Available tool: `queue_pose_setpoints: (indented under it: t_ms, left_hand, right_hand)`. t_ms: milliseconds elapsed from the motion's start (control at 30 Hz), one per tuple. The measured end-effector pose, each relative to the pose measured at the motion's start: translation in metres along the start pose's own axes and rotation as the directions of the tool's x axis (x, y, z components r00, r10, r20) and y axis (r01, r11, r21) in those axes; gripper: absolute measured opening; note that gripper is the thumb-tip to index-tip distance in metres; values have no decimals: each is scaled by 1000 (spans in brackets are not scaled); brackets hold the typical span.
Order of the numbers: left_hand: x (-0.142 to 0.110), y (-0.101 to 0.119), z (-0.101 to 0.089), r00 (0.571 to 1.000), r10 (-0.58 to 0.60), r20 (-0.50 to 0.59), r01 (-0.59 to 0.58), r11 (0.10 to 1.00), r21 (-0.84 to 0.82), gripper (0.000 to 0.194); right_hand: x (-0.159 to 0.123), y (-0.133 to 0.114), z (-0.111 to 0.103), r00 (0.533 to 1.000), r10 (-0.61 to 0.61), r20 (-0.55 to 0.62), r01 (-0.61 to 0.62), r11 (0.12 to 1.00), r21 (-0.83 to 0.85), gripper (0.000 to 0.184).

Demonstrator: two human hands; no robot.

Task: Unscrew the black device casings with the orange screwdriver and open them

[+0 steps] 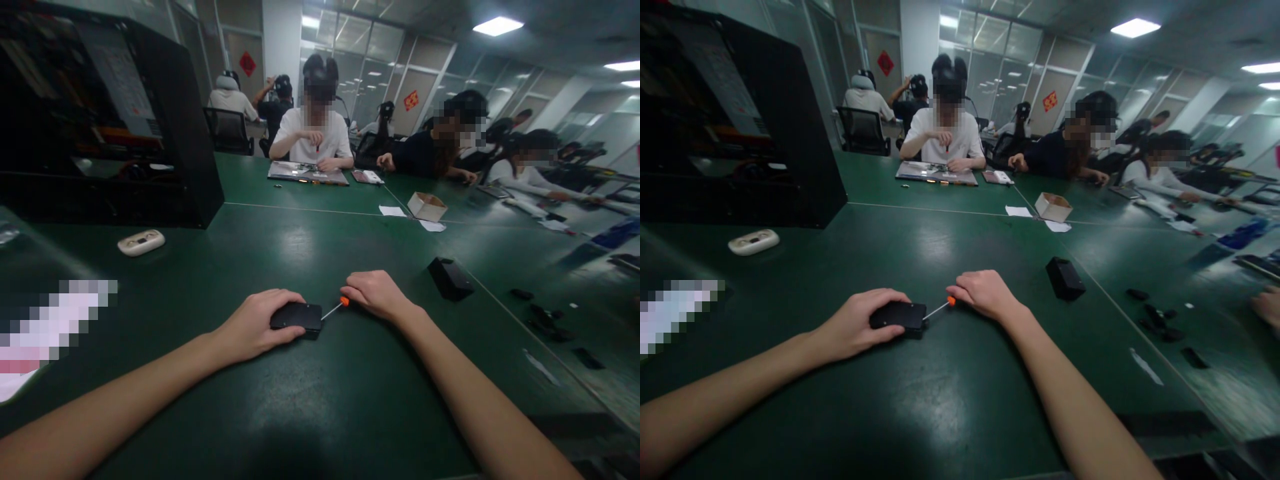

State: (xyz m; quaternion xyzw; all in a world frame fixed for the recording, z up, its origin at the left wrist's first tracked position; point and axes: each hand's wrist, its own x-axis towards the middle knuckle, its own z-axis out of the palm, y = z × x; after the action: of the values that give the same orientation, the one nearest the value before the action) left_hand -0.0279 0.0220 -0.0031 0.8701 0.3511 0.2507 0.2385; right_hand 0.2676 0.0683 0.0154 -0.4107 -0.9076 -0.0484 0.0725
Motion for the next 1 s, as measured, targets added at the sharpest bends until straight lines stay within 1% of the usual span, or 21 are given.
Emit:
queue_pose_setpoints:
  t_ms: [67,133,200,267,300,367,467,533,633,700,767,833,867,900,1000]
  left_hand:
    - [0,-1,0,1000,12,-3,-12,1000,-12,36]
    - [-1,-1,1,1000,18,-15,-19,1000,-25,37]
    - [-1,-1,1,1000,16,-19,-17,999,-35,37]
    - [-1,0,1,1000,4,-17,-5,999,-52,38]
    - [-1,1,0,1000,-4,-16,3,998,-64,38]
    - [-1,3,0,999,-24,-23,22,996,-92,39]
    - [1,5,-2,998,-35,-56,26,990,-142,40]
    - [1,5,-3,996,-13,-87,-3,984,-178,39]
    - [3,2,-3,991,26,-132,-56,973,-225,36]
    - [4,1,-4,988,32,-154,-70,967,-247,36]
    - [4,0,-4,986,26,-165,-69,962,-263,35]
    - [4,1,-5,986,17,-166,-62,960,-273,34]
    - [4,1,-5,987,14,-163,-59,960,-273,34]
    - [4,2,-6,987,14,-158,-57,961,-271,35]
    - [3,3,-6,990,21,-142,-58,963,-264,37]
  right_hand:
    - [3,-4,4,1000,8,24,-8,1000,4,52]
    - [5,-8,7,999,40,23,-40,999,-4,55]
    - [6,-11,6,997,77,8,-76,997,-21,57]
    - [4,-11,4,997,80,-16,-80,996,-40,57]
    - [3,-11,3,998,55,-29,-56,997,-45,57]
    - [1,-12,2,997,-42,-72,38,998,-55,55]
    - [-1,-17,3,964,-196,-181,177,978,-115,46]
    - [0,-23,4,936,-262,-235,224,958,-177,40]
    - [1,-30,4,916,-315,-248,266,941,-209,36]
    - [1,-33,2,923,-303,-238,274,950,-149,35]
    - [0,-35,-1,944,-258,-207,264,965,0,33]
    - [0,-36,-5,964,-215,-156,239,958,157,32]
    - [-1,-37,-8,971,-199,-134,223,954,198,32]
    - [-1,-38,-10,974,-190,-119,212,955,206,33]
    - [-1,-40,-13,977,-184,-110,198,970,141,35]
